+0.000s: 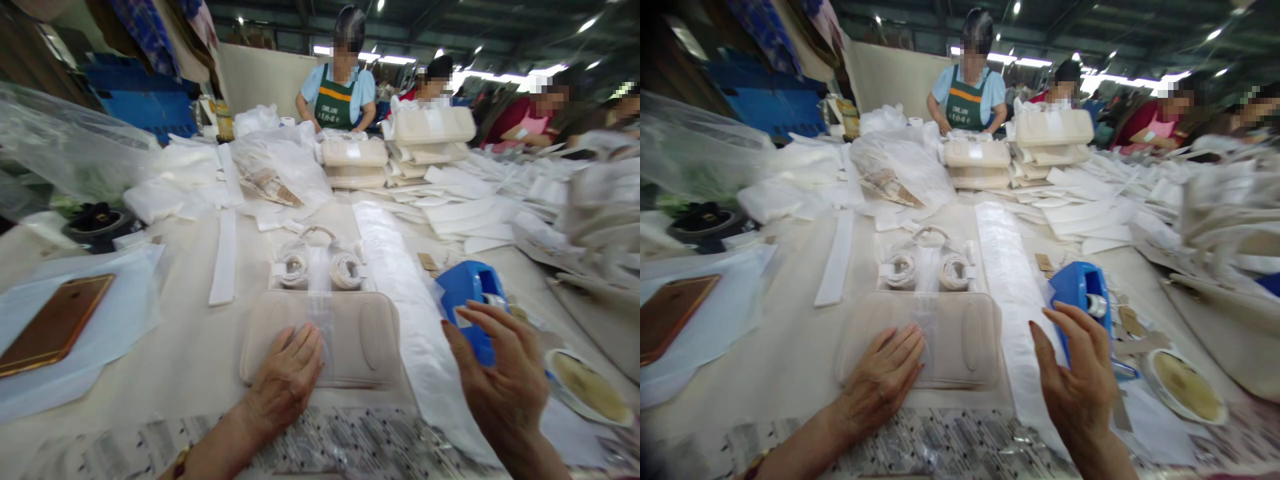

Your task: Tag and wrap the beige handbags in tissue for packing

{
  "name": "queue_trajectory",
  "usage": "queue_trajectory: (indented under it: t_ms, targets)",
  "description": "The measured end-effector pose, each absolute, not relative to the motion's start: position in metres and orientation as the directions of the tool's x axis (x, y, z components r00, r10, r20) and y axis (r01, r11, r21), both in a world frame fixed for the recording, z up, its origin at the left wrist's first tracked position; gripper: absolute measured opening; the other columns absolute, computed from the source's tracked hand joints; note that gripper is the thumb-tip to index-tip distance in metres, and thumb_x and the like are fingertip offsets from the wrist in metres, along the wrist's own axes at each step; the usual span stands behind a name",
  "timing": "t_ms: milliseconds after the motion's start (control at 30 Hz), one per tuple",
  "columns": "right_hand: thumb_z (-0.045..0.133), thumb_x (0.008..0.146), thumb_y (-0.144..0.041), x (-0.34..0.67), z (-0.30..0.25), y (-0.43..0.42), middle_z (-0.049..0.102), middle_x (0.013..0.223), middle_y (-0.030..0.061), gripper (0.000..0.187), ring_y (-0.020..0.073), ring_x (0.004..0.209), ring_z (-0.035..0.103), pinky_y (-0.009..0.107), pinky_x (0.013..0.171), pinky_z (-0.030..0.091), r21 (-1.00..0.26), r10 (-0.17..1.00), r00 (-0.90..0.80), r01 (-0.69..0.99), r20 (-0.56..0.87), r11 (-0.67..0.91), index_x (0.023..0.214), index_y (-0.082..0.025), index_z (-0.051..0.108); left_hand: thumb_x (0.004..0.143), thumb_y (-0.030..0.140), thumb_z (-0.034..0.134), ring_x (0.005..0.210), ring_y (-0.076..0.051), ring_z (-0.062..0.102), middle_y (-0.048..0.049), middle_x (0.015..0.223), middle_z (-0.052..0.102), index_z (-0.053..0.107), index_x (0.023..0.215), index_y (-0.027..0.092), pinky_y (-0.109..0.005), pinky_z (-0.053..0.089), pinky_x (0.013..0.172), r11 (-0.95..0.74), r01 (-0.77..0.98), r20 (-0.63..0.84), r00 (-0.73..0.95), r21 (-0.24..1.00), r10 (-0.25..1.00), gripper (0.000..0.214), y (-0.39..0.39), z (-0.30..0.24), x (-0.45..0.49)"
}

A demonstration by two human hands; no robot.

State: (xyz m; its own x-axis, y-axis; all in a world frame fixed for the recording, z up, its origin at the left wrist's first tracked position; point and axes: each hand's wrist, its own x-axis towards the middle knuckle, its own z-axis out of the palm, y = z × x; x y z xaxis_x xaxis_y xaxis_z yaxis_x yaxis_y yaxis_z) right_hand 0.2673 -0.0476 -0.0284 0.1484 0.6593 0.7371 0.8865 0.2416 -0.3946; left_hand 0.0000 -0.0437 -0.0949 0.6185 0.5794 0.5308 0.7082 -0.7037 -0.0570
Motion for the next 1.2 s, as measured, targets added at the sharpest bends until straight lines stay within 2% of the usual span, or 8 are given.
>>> queue_trajectory:
  t_ms: [133, 233, 400, 500, 633, 767, 1033, 1200]
  targets:
    - [0.055, 0.072, -0.056, 0.348, -0.021, -0.068, 0.059, 0.103, 0.0139, 0.04, 0.0307, 0.103, 0.051, 0.049, 0.093, 0.036, -0.634, 0.667, 0.563, 0.753, 0.487, -0.173, 0.076, -0.018, 0.065, 0.094, 0.016, 0.035, 0.109, -0.024, 0.057, -0.0128, 0.112, 0.066, 0.06, 0.109, 0.01, -0.04, 0.038, 0.094, -0.713, 0.701, 0.609, 0.564, 0.004, 0.557, 0.03, -0.042, -0.103, 0.002]
    - [0.058, 0.063, -0.059, 0.378, -0.027, -0.073, 0.063, 0.091, 0.0122, 0.04, 0.0305, 0.097, 0.053, 0.045, 0.09, 0.037, -0.757, 0.693, 0.673, 0.586, 0.257, -0.288, 0.06, -0.019, 0.064, 0.095, 0.018, 0.032, 0.106, -0.024, 0.059, -0.0131, 0.108, 0.067, 0.061, 0.105, 0.011, -0.041, 0.038, 0.092, -0.714, 0.698, 0.664, 0.507, 0.059, 0.549, 0.032, -0.039, -0.106, 0.003]
    - [0.061, 0.064, -0.051, 0.373, -0.037, -0.064, 0.067, 0.069, 0.0056, 0.032, 0.0228, 0.073, 0.058, 0.033, 0.065, 0.045, -0.88, 0.734, 0.675, 0.394, 0.079, -0.267, 0.056, -0.021, 0.068, 0.093, 0.019, 0.037, 0.1, -0.023, 0.062, -0.0128, 0.106, 0.068, 0.061, 0.105, 0.011, -0.038, 0.039, 0.088, -0.76, 0.648, 0.649, 0.598, -0.046, 0.47, 0.028, -0.036, -0.098, 0.0]
    - [0.068, 0.055, -0.046, 0.368, -0.038, -0.057, 0.066, 0.064, 0.0036, 0.025, 0.0192, 0.061, 0.057, 0.029, 0.053, 0.043, -0.945, 0.731, 0.682, 0.246, 0.011, -0.215, 0.055, -0.021, 0.068, 0.092, 0.019, 0.038, 0.1, -0.023, 0.062, -0.0121, 0.106, 0.069, 0.061, 0.104, 0.011, -0.037, 0.038, 0.089, -0.754, 0.655, 0.646, 0.594, -0.041, 0.48, 0.028, -0.035, -0.097, -0.002]
    - [0.074, 0.045, -0.042, 0.367, -0.037, -0.07, 0.066, 0.076, 0.0034, 0.025, 0.0181, 0.069, 0.059, 0.029, 0.062, 0.047, -0.989, 0.682, 0.73, 0.125, 0.04, -0.075, 0.051, -0.02, 0.064, 0.092, 0.02, 0.038, 0.102, -0.022, 0.061, -0.0118, 0.108, 0.068, 0.062, 0.105, 0.012, -0.037, 0.038, 0.091, -0.752, 0.658, 0.641, 0.591, -0.033, 0.489, 0.029, -0.036, -0.098, -0.002]
    - [0.076, 0.05, -0.041, 0.359, -0.046, -0.114, 0.066, 0.087, 0.003, 0.023, 0.0187, 0.083, 0.06, 0.028, 0.071, 0.048, -0.998, 0.625, 0.778, 0.066, 0.061, 0.015, 0.057, -0.021, 0.066, 0.091, 0.02, 0.038, 0.102, -0.022, 0.061, -0.0101, 0.108, 0.068, 0.062, 0.106, 0.013, -0.036, 0.038, 0.091, -0.762, 0.643, 0.631, 0.624, -0.079, 0.461, 0.028, -0.035, -0.097, -0.004]
    - [0.084, 0.052, -0.04, 0.342, -0.075, -0.144, 0.065, 0.063, -0.0001, 0.033, 0.012, 0.056, 0.059, 0.021, 0.051, 0.049, -0.906, 0.684, 0.624, -0.399, -0.379, -0.138, 0.068, -0.018, 0.067, 0.091, 0.022, 0.038, 0.1, -0.024, 0.061, -0.0151, 0.106, 0.068, 0.062, 0.104, 0.009, -0.039, 0.037, 0.089, -0.771, 0.599, 0.615, 0.697, -0.215, 0.37, 0.03, -0.029, -0.098, -0.007]
    - [0.084, 0.046, -0.041, 0.349, -0.075, -0.13, 0.061, 0.059, -0.0014, 0.039, 0.0091, 0.047, 0.051, 0.021, 0.043, 0.043, -0.909, 0.715, 0.57, -0.333, -0.405, -0.249, 0.068, -0.016, 0.064, 0.091, 0.022, 0.038, 0.097, -0.024, 0.062, -0.0147, 0.104, 0.068, 0.063, 0.103, 0.01, -0.038, 0.037, 0.088, -0.772, 0.601, 0.624, 0.689, -0.209, 0.368, 0.03, -0.03, -0.096, -0.006]
